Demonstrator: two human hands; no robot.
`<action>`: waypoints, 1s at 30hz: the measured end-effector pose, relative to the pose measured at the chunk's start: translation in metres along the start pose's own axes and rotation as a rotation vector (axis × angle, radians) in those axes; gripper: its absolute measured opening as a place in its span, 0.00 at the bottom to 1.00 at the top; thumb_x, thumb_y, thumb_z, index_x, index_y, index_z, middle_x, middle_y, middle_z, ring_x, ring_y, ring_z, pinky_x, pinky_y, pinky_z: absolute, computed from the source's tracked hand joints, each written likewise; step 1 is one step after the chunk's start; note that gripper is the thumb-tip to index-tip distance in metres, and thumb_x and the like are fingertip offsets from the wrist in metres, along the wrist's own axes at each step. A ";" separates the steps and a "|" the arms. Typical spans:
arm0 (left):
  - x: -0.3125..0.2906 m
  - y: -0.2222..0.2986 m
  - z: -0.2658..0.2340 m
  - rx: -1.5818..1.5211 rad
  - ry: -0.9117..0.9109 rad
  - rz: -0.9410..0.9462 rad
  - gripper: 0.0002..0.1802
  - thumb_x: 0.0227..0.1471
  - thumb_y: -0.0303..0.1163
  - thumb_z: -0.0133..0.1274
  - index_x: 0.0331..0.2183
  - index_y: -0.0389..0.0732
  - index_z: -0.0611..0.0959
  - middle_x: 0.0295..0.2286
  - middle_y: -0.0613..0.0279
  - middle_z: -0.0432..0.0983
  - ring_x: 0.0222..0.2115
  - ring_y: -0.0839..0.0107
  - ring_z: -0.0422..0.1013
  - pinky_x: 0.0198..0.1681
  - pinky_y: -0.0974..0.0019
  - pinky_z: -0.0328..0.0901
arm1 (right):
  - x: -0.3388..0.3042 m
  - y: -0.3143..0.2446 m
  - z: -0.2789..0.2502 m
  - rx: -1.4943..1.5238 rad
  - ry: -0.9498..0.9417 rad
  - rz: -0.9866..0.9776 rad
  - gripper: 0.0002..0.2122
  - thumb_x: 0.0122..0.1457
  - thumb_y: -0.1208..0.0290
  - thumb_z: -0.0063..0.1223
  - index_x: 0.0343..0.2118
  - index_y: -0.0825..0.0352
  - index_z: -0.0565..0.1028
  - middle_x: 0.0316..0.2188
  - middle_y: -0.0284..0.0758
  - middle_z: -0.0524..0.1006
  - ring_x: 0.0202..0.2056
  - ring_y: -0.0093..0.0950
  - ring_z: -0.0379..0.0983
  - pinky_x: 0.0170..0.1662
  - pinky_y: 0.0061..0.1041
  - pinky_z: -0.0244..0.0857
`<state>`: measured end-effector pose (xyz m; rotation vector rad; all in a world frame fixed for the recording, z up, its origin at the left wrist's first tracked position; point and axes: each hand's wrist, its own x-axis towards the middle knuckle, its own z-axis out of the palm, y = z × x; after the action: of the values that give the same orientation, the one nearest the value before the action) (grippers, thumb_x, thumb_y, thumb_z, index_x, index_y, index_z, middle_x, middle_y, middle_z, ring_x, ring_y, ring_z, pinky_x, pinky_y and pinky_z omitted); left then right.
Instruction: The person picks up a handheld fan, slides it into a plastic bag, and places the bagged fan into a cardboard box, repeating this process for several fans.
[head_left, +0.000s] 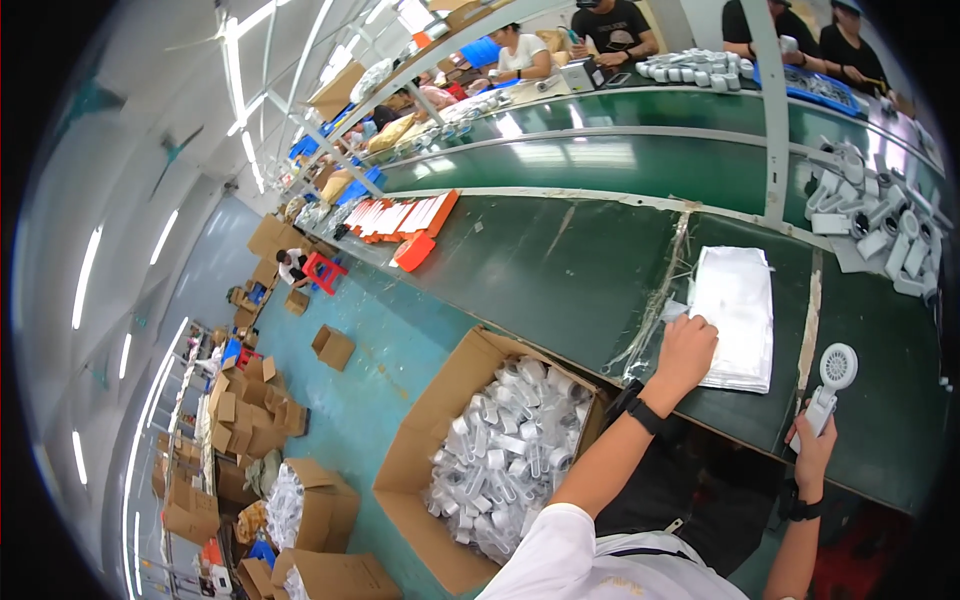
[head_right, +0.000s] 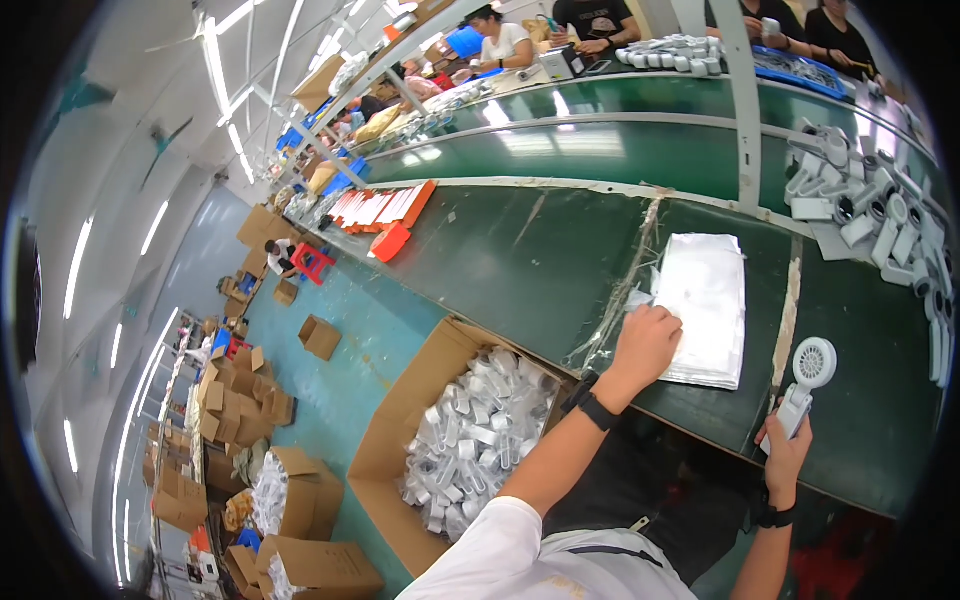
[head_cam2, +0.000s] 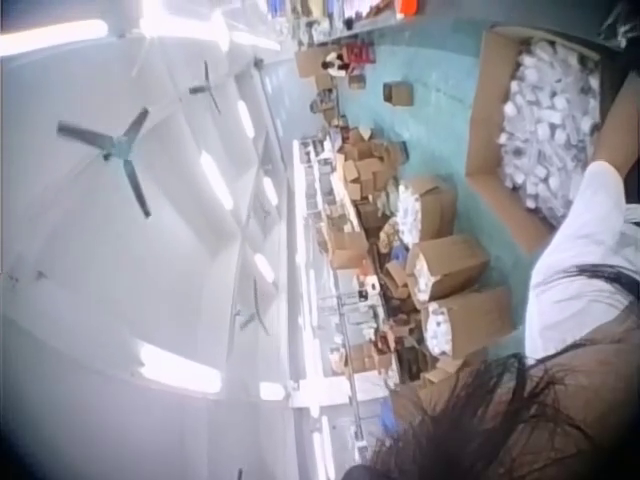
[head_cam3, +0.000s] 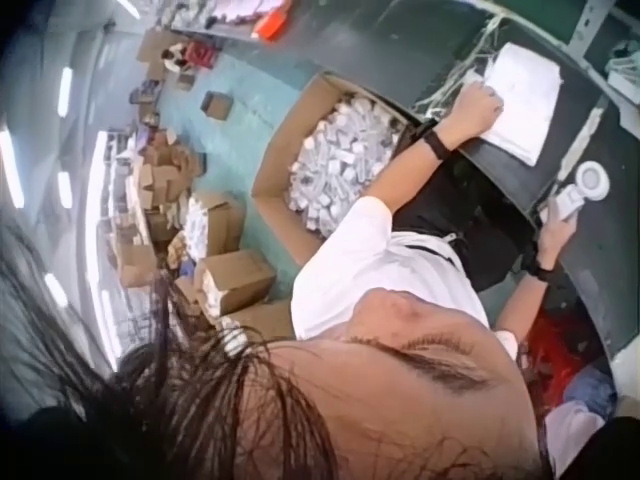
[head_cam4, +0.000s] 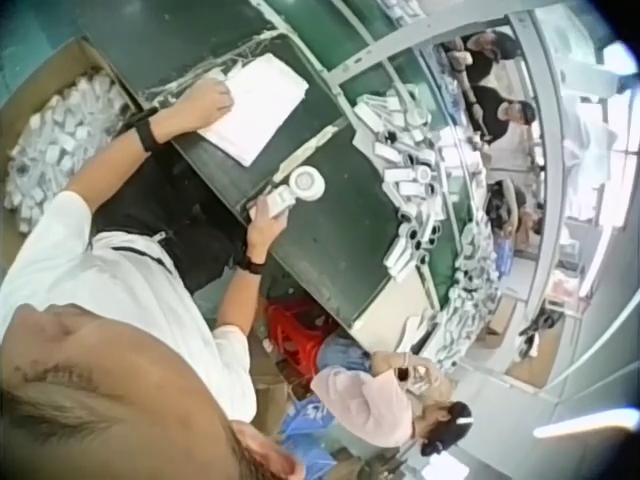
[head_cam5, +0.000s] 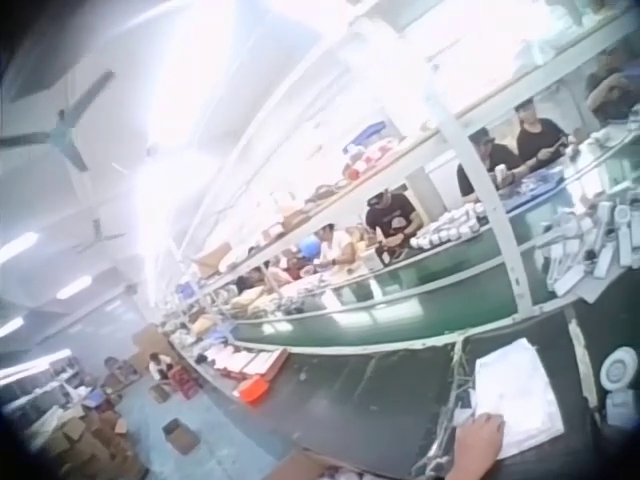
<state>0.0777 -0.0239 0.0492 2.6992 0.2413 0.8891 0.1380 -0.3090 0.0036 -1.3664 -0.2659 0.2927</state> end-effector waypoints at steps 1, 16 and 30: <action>0.004 0.002 0.001 0.010 -0.015 0.004 0.04 0.44 0.28 0.56 0.26 0.40 0.80 0.27 0.61 0.74 0.31 0.58 0.69 0.34 0.56 0.62 | 0.002 0.001 -0.002 -0.008 -0.002 -0.006 0.14 0.56 0.74 0.52 0.45 0.73 0.69 0.25 0.31 0.70 0.20 0.19 0.67 0.24 0.19 0.62; -0.005 0.005 -0.031 -0.232 0.112 -0.065 0.08 0.44 0.25 0.60 0.31 0.39 0.82 0.28 0.60 0.77 0.26 0.66 0.70 0.30 0.67 0.65 | 0.004 -0.010 0.002 0.072 -0.044 0.102 0.10 0.54 0.77 0.53 0.39 0.71 0.69 0.26 0.31 0.73 0.24 0.20 0.71 0.29 0.22 0.67; 0.041 0.007 -0.009 -0.179 -0.037 0.027 0.06 0.46 0.27 0.57 0.29 0.37 0.83 0.28 0.55 0.78 0.31 0.55 0.71 0.37 0.57 0.65 | 0.003 -0.015 0.007 0.057 -0.056 0.123 0.12 0.53 0.78 0.53 0.41 0.71 0.70 0.26 0.31 0.74 0.24 0.19 0.71 0.29 0.22 0.67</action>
<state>0.1054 -0.0182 0.0807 2.5559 0.1119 0.8252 0.1390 -0.3043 0.0199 -1.3220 -0.2188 0.4382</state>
